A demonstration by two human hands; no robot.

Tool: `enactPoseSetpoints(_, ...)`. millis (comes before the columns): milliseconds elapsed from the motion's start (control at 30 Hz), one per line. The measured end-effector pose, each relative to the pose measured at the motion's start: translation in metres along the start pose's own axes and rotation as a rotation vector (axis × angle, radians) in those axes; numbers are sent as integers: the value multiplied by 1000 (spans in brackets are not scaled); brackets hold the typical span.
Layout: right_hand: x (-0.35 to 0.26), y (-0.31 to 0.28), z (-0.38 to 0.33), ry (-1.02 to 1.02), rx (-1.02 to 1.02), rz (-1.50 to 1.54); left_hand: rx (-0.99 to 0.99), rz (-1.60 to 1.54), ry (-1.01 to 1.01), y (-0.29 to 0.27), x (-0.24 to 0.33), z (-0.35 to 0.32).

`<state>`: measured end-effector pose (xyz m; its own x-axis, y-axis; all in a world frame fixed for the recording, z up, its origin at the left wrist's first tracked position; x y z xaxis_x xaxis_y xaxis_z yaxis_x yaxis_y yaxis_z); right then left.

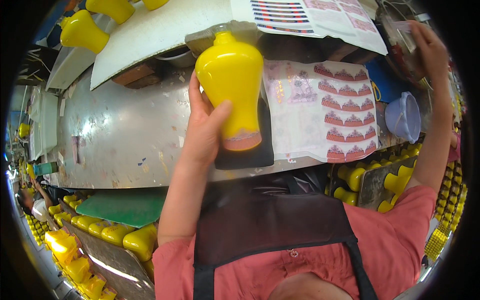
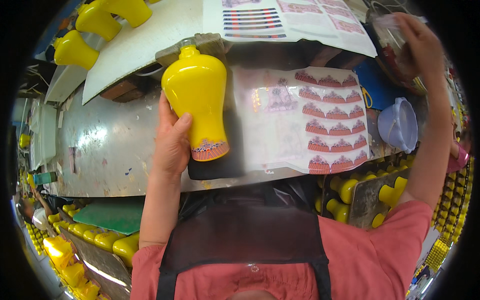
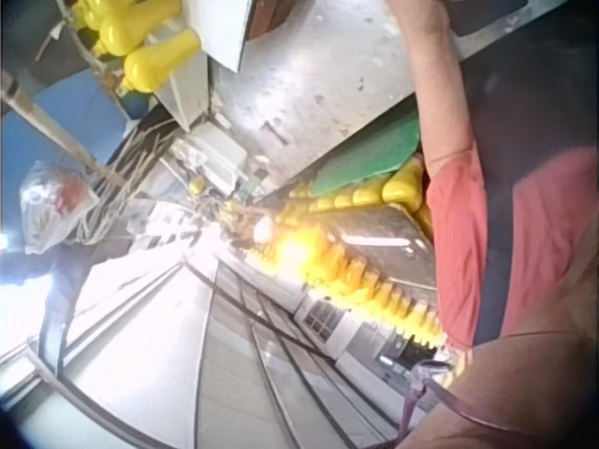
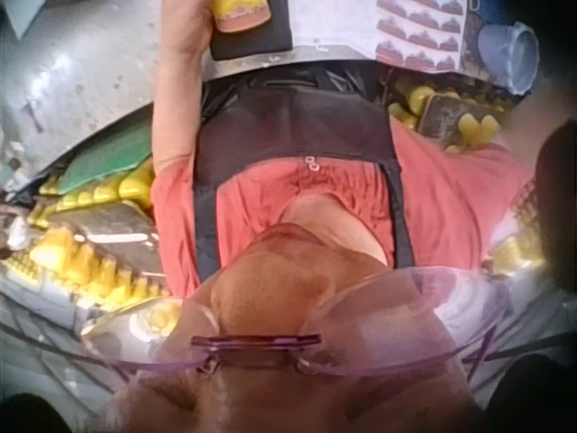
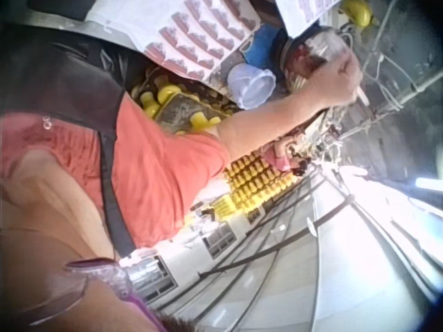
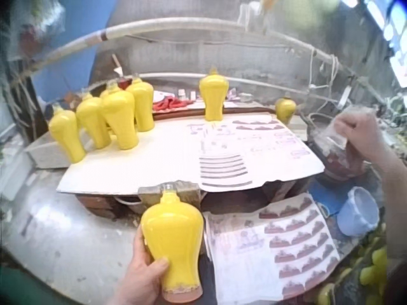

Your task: The person picks up a yellow plastic container, places it on a workbench, and applies a printed label to its side. The person smooths the label, rotates the container to check alignment, and repeats the process on a second container. Finished containers are set aside on the bench.

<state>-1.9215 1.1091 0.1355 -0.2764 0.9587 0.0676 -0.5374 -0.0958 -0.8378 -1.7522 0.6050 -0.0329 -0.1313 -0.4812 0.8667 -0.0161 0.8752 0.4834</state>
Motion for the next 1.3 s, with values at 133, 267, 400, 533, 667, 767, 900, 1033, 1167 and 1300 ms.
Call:
enactPoseSetpoints(133,-169,-6,-24,-349,-44,436,31,25,3,1,3,-2)
enactPoseSetpoints(267,-268,-13,-34,-353,-271,847,52,29,103,-3,11,-1)
enactPoseSetpoints(400,-324,10,-23,-317,-415,979,71,50,183,-8,20,-4)
enactPoseSetpoints(533,-348,42,-9,-161,-579,911,94,494,235,-8,14,-5)
enactPoseSetpoints(667,-352,49,-3,-176,-457,898,165,587,280,-7,-1,-2)
enactPoseSetpoints(767,-354,50,3,-154,-427,837,166,509,282,-9,-10,-1)
enactPoseSetpoints(900,-353,61,14,-66,-484,852,153,557,319,-14,-15,1)
enactPoseSetpoints(1033,-348,73,24,72,-511,971,145,623,362,-14,-10,2)
enactPoseSetpoints(1167,-337,66,16,153,-430,1018,243,907,598,-5,12,5)
enactPoseSetpoints(1300,-340,55,-7,104,-331,1082,271,970,701,9,32,32)
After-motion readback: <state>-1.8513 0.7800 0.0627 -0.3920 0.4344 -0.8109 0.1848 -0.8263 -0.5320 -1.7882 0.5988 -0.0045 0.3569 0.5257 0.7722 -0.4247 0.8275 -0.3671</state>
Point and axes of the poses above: each hand's wrist, its own z-axis towards the middle knuckle, its own y-axis out of the palm, x = y × z, the point moved 1 cm from there along z, towards the middle knuckle, and after that the axes turned 1 degree about x, right-handed, at the moved point
